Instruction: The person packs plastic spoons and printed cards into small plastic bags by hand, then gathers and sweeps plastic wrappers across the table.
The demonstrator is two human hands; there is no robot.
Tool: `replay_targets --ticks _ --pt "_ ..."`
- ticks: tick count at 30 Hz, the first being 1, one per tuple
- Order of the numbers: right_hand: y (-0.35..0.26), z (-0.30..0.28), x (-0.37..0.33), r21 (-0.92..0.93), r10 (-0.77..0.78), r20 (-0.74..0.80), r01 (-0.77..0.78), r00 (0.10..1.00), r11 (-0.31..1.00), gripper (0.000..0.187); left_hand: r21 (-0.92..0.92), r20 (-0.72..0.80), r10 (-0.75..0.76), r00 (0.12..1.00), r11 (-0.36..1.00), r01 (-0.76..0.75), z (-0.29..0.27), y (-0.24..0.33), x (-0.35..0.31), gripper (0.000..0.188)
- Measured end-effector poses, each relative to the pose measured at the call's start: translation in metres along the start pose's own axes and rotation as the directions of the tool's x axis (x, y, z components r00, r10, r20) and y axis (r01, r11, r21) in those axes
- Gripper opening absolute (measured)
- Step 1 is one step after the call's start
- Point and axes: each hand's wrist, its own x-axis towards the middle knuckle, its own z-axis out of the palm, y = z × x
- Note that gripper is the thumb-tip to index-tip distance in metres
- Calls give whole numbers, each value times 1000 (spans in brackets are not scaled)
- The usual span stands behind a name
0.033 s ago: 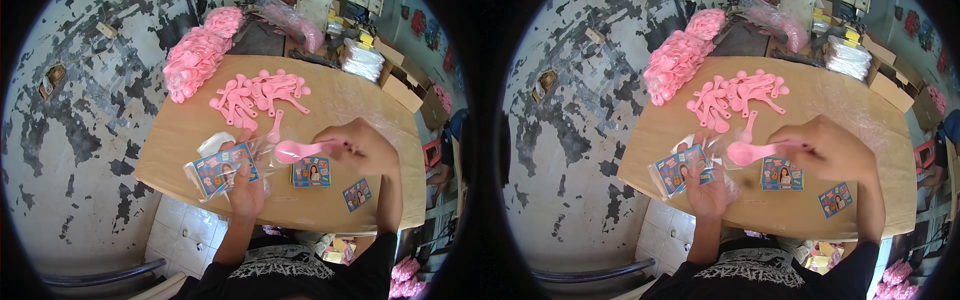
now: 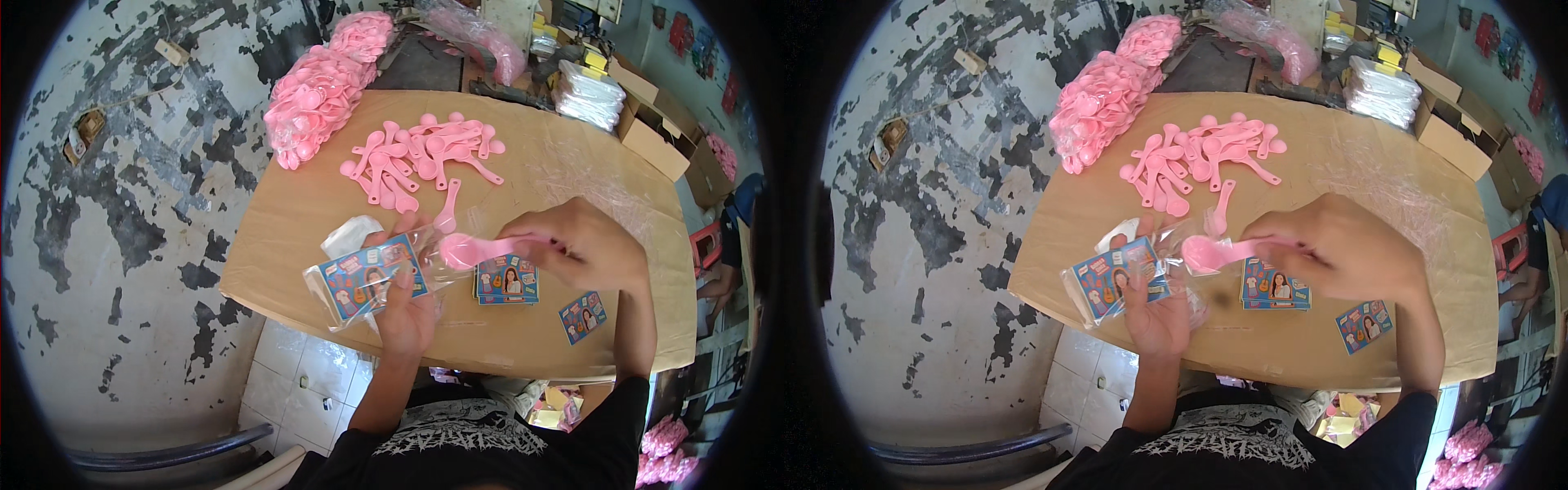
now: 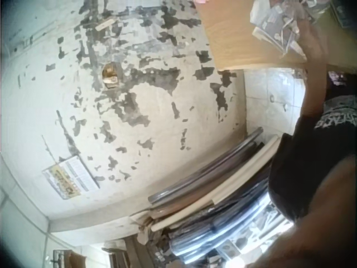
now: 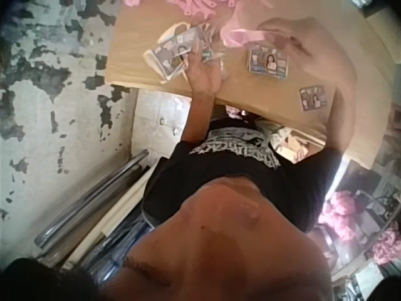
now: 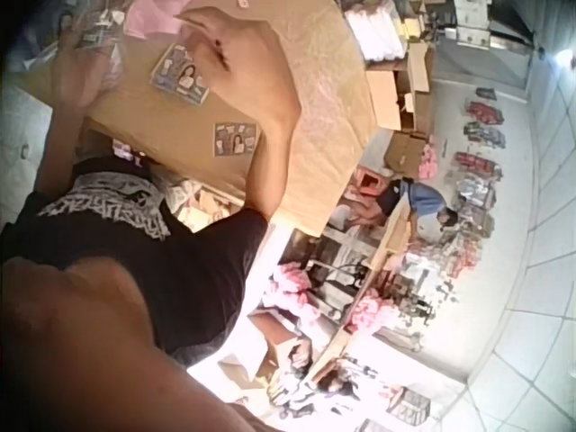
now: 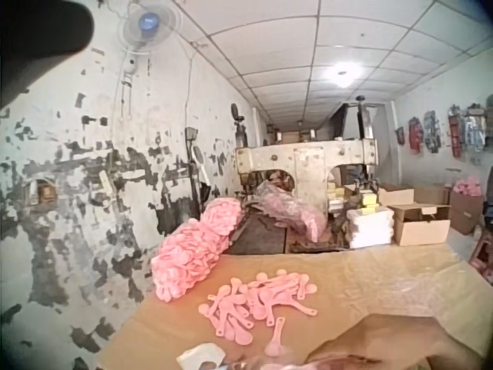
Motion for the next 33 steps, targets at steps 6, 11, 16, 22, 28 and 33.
replay_targets --ticks 6,11,16,22,28,33 --pt "-21 20 16 98 -7 18 5 1000 995 19 -217 -1 -207 978 955 202 13 -16 -14 51" --pt "-21 -15 4 139 -63 -366 121 928 983 14 -323 -19 -329 944 895 306 2 -12 -16 58" --pt "-35 -33 3 156 1 -512 93 859 983 7 183 56 -158 986 972 145 -10 24 20 71" --pt "-23 -32 18 188 101 -616 22 782 982 5 791 467 -242 850 543 -280 32 49 62 83" --pt "-3 0 43 169 129 -507 -49 852 984 7 859 430 -611 664 502 -95 42 -1 96 58" --pt "36 -5 39 133 153 -629 -88 762 987 12 865 376 -720 583 498 57 20 -9 126 25"
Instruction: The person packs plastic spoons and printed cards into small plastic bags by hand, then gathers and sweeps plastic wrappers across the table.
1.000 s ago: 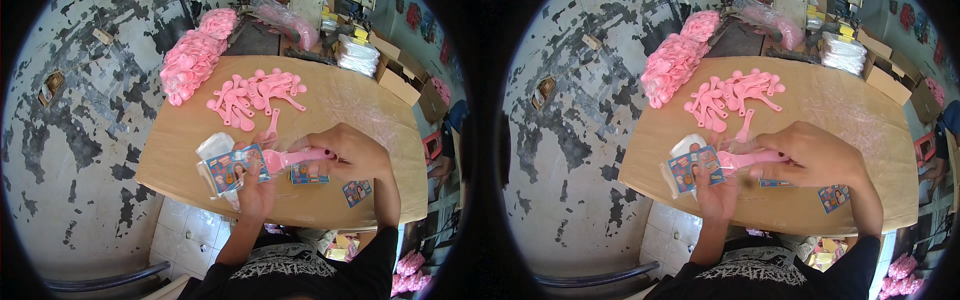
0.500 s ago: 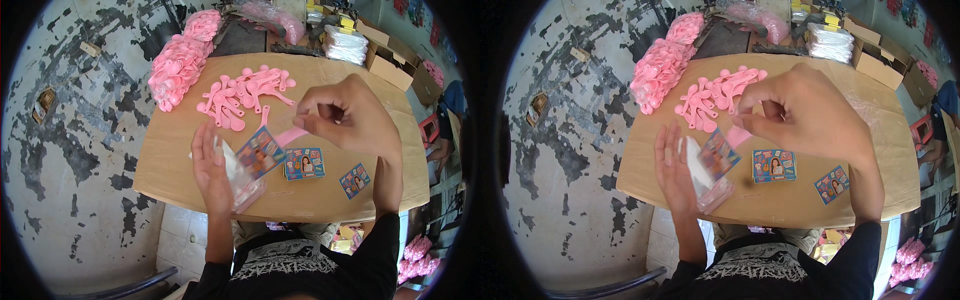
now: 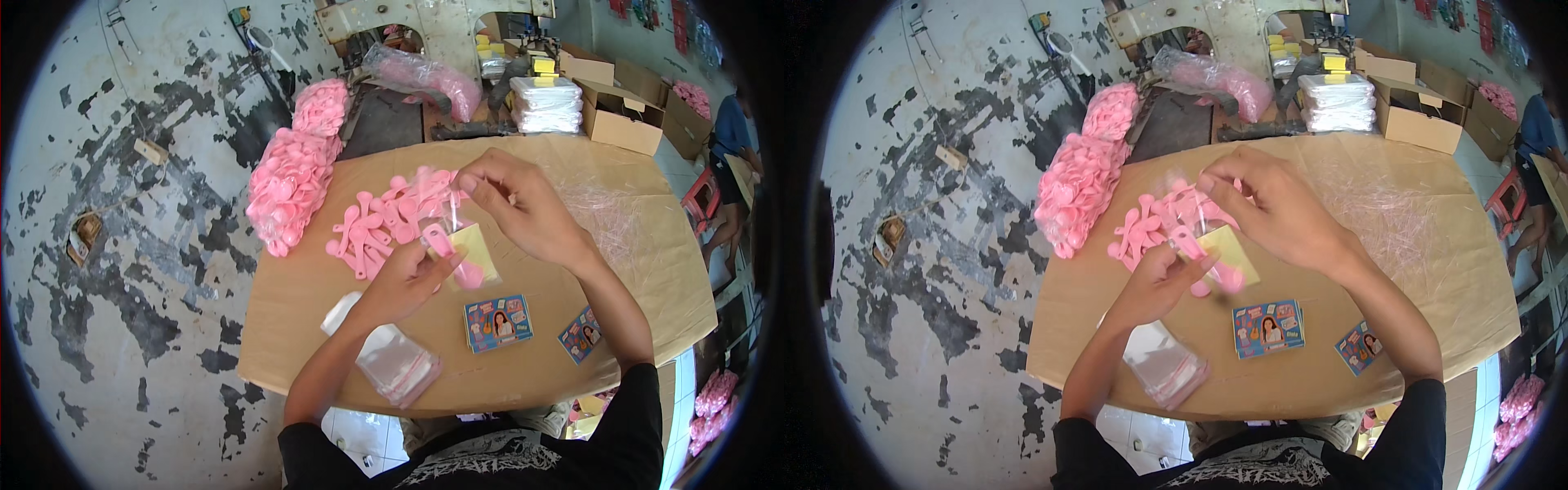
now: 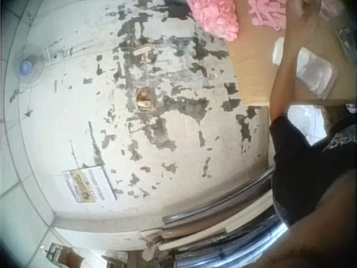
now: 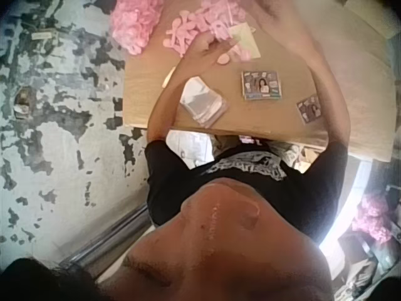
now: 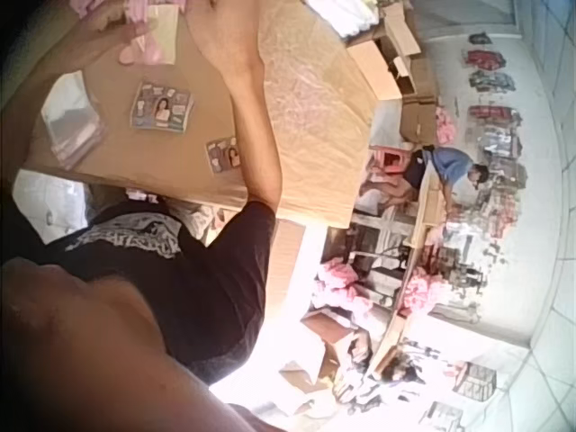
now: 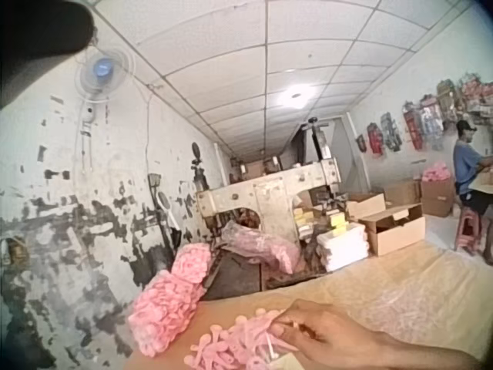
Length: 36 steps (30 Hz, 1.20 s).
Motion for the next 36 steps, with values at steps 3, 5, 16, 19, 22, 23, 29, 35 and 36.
replay_targets --ticks 3,5,16,19,22,23,29,35,36 --pt "19 0 1 31 -107 172 103 979 994 15 -22 2 -72 997 997 72 -6 -8 -2 20" --pt "17 3 4 36 -80 147 76 986 996 16 110 76 -11 997 994 2 -10 5 -5 20" --pt "31 -7 9 28 -122 477 124 870 992 23 165 139 -9 990 986 -14 -16 -25 0 28" --pt "33 -2 8 -40 33 484 -15 874 999 12 212 155 -28 987 977 -6 -14 -20 0 31" --pt "45 -1 9 -58 1 544 36 839 998 15 249 165 -30 986 968 -12 -13 -24 0 29" --pt "45 -1 10 -61 12 589 30 808 998 16 251 153 -4 988 967 -35 -13 -27 0 27" --pt "58 5 6 46 4 681 -47 733 998 17 251 198 19 980 966 -69 -16 -43 3 36" --pt "71 1 12 139 -12 600 -89 800 986 18 131 214 -39 976 991 11 -17 -48 7 39" --pt "73 0 12 156 -29 587 -78 809 985 19 131 216 -35 976 991 7 -17 -51 8 39"
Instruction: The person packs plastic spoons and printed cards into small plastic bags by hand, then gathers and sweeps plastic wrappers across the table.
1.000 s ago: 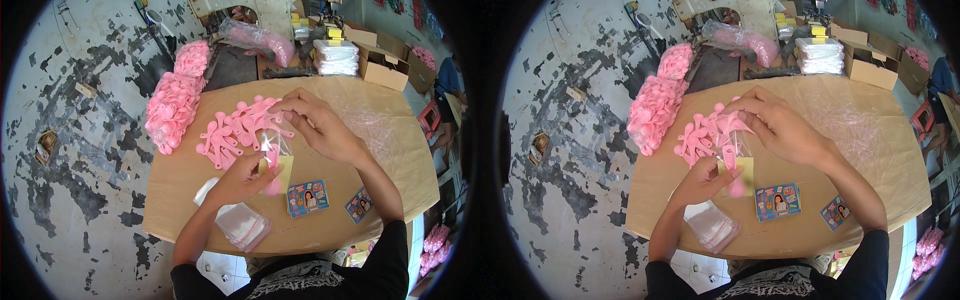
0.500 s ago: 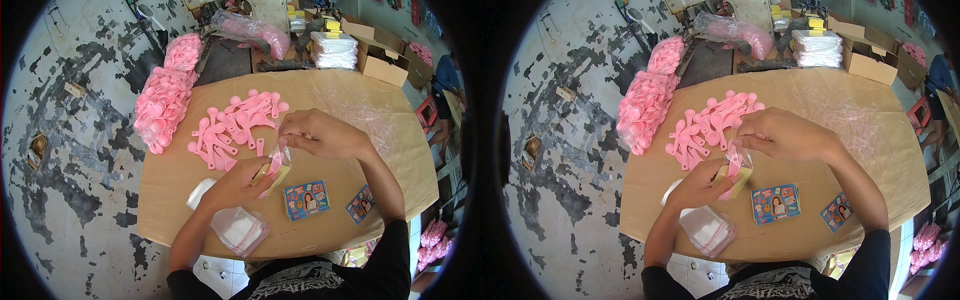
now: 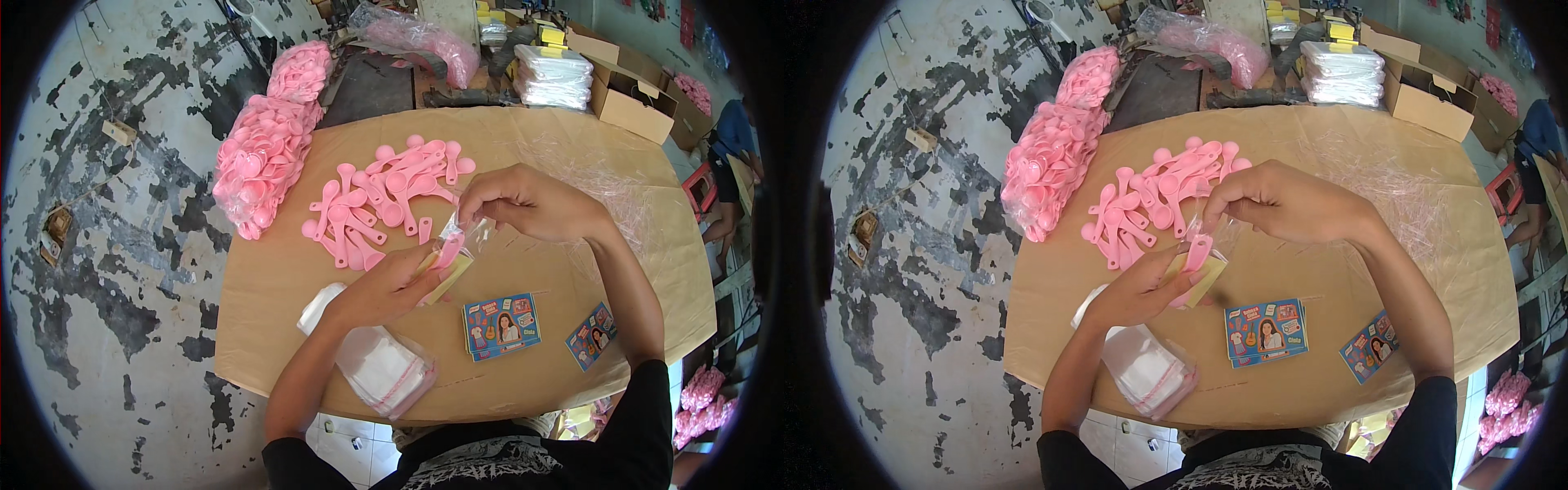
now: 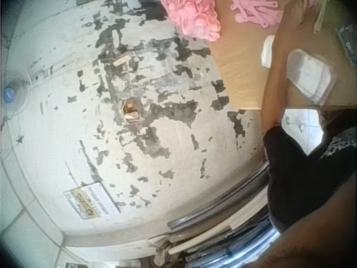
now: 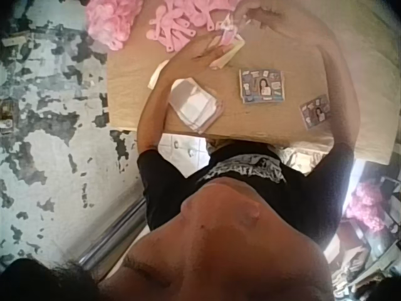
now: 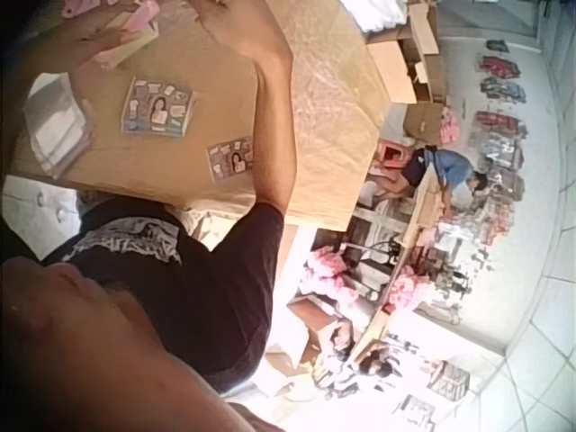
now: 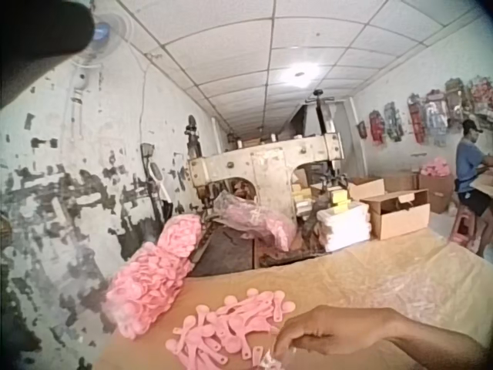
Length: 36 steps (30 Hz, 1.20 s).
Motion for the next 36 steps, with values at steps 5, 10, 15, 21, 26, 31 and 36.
replay_targets --ticks 5,10,15,21,26,31,36 --pt "-13 2 3 -62 82 -19 -83 996 995 19 -57 27 35 999 998 -34 4 -13 0 38" --pt "-7 10 7 -95 65 38 -61 997 994 20 -63 10 -57 998 996 57 6 -3 2 36" --pt "-18 7 6 -83 85 -149 -98 985 992 14 -229 6 -106 994 968 104 3 -11 3 36" --pt "-37 -22 -8 -195 -9 -482 -97 876 976 16 -244 -50 -107 993 965 92 5 -10 6 50" --pt "-41 -22 -8 -184 6 -490 -110 872 977 17 -126 -108 -40 993 992 26 3 -7 5 50" --pt "-38 -14 -2 -136 6 -441 -73 898 988 18 -180 -95 -92 991 981 74 6 -7 5 48" --pt "-38 -20 -5 -140 21 -462 -96 887 985 18 -199 -127 -99 987 977 73 5 -2 5 47"
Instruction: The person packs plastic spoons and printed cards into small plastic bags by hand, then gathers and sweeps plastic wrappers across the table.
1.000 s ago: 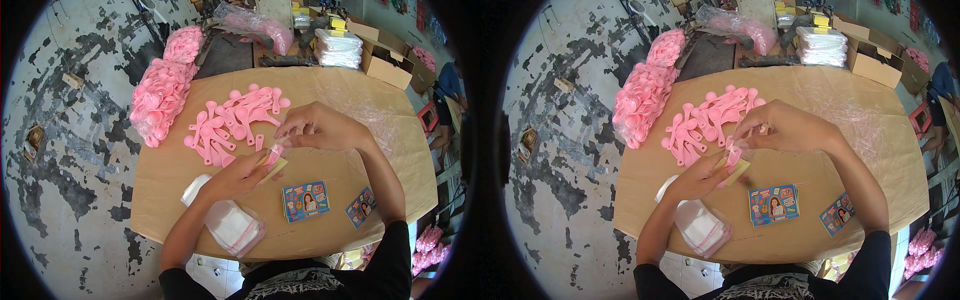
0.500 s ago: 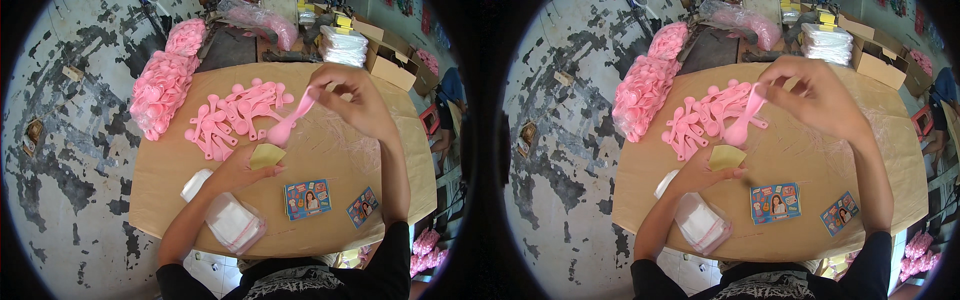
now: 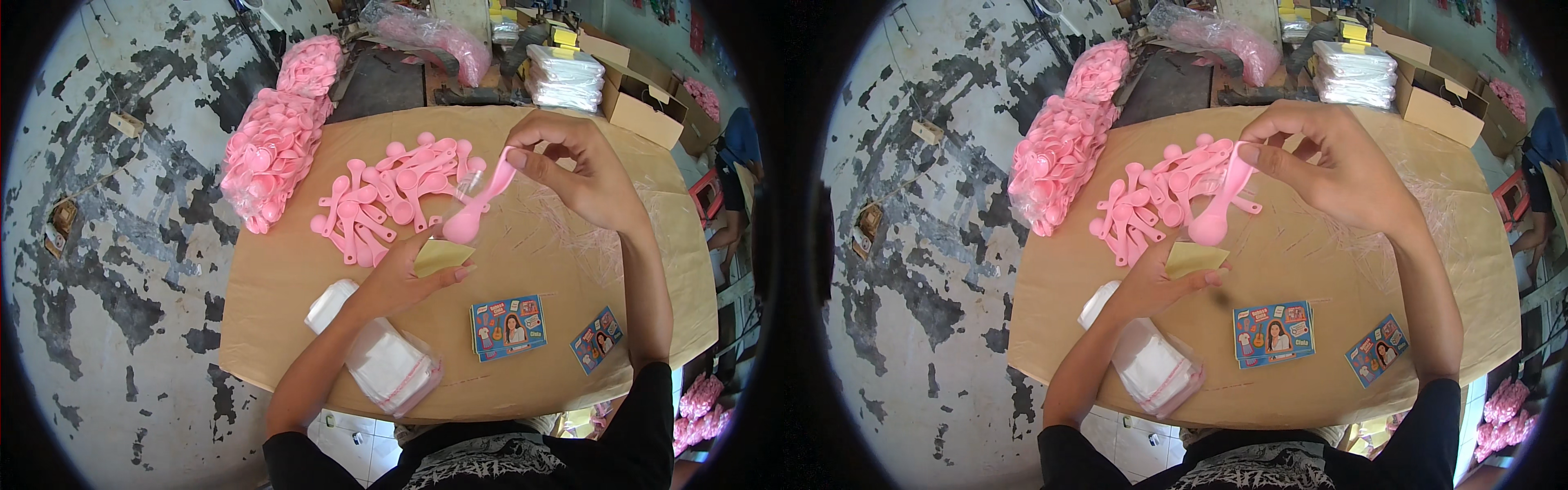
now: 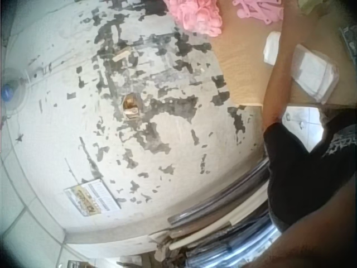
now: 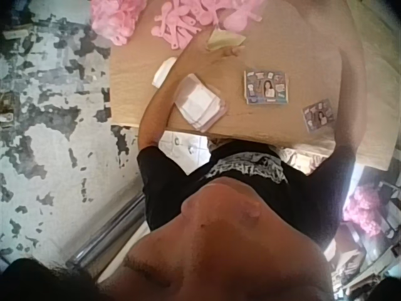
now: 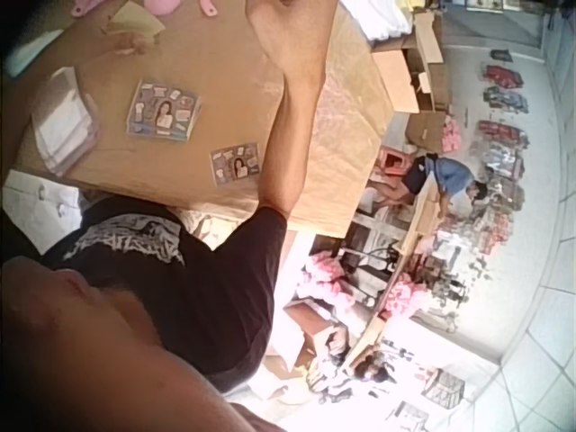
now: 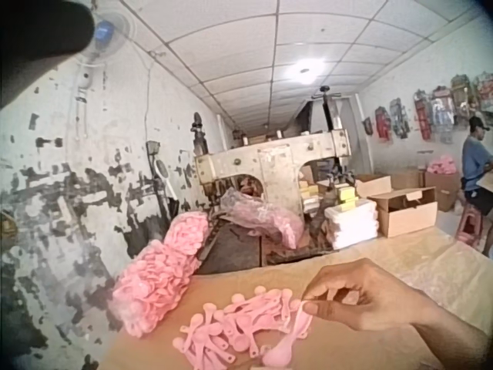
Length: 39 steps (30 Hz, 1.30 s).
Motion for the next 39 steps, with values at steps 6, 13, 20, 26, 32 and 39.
replay_targets --ticks 6,13,20,26,32,39 --pt "1 10 0 17 -35 55 35 998 999 9 133 -50 40 998 991 -33 1 -9 0 51" --pt "-1 32 0 32 -96 112 93 989 995 13 -48 14 34 999 998 -33 8 -1 1 52" --pt "8 48 -9 -88 -186 219 209 958 974 16 -204 -40 85 996 975 -92 6 -15 0 39" --pt "3 51 -9 -149 -208 229 245 951 958 17 -212 -94 118 988 968 -136 10 -3 2 38" --pt "-17 44 -10 -208 -301 173 334 938 919 15 -322 -101 80 992 941 -108 10 -7 2 38" --pt "-28 44 -12 -190 -339 -18 330 941 925 12 -246 6 -5 1000 969 7 6 -1 -3 40"
